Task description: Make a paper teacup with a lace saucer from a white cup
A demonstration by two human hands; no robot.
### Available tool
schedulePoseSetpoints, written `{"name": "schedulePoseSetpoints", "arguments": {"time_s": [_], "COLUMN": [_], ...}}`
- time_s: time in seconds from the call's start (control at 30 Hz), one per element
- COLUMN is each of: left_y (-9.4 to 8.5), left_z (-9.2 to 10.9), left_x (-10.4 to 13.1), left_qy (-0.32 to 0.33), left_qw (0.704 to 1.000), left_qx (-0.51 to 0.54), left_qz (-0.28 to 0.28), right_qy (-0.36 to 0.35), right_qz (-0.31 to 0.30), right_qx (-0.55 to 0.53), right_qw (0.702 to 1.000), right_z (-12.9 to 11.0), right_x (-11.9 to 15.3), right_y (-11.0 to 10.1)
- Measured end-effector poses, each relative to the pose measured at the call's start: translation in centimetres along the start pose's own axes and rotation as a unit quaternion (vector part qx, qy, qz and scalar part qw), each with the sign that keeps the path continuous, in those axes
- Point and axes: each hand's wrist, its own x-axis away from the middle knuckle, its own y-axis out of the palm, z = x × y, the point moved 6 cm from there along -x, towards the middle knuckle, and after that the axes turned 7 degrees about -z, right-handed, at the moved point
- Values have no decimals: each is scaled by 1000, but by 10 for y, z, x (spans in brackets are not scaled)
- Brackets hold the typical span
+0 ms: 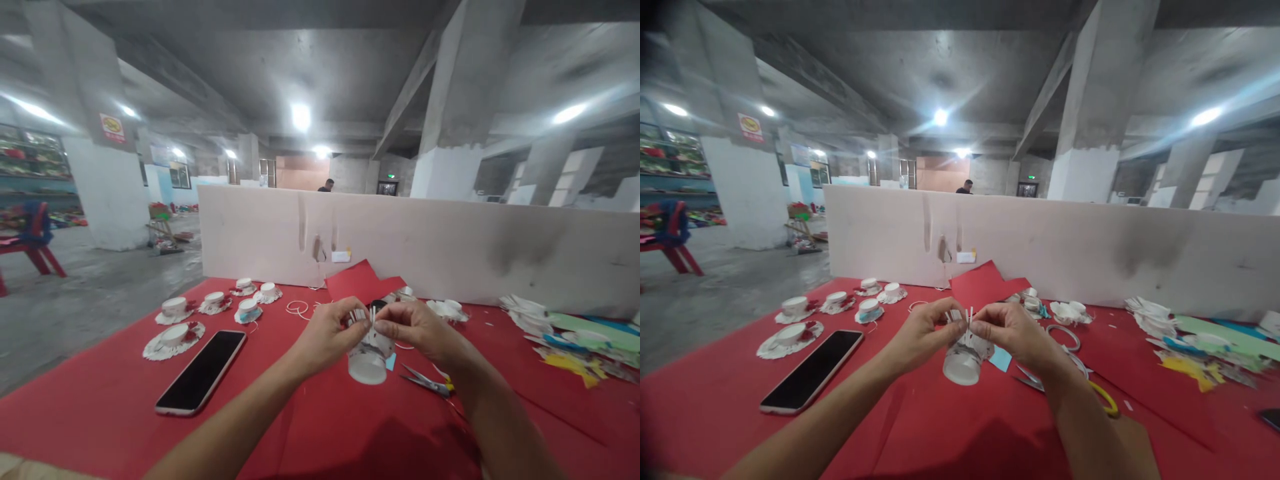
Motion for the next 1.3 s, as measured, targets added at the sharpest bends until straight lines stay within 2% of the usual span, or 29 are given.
{"name": "schedulePoseSetpoints", "arguments": {"time_s": [0.1,0.23,0.4,0.53,0.67,0.77,0.9,0.97,1.13,1.3], "left_y": [1,3,1,-2,-3,-1,12,17,18,16], "left_z": [-2,-5,-13,-16,-17,-20,-22,-24,-29,-25], "left_x": [0,-1,-4,-6,-5,-5,-7,-7,-6,-4], "left_qy": [-4,-10,-46,-66,-85,-100,-98,-109,-144,-148], "left_qw": [1000,1000,998,993,986,968,920,904,913,934], "left_qx": [1,10,42,94,146,229,378,411,380,319], "left_qz": [-8,-10,2,-5,-3,0,-44,-53,-34,-55], "right_qy": [3,10,-13,-41,-41,-34,-50,-61,-61,-51], "right_qz": [7,25,87,79,70,84,132,141,128,108], "right_qx": [15,89,175,143,106,73,78,88,75,72], "right_qw": [1000,996,981,986,991,993,987,984,987,990], "right_z": [0,-3,-14,-17,-14,-11,-8,-7,-8,-15], "right_x": [0,0,0,-1,-3,-4,-6,-8,-6,0], "right_y": [0,3,4,7,8,6,2,1,-1,-5]}}
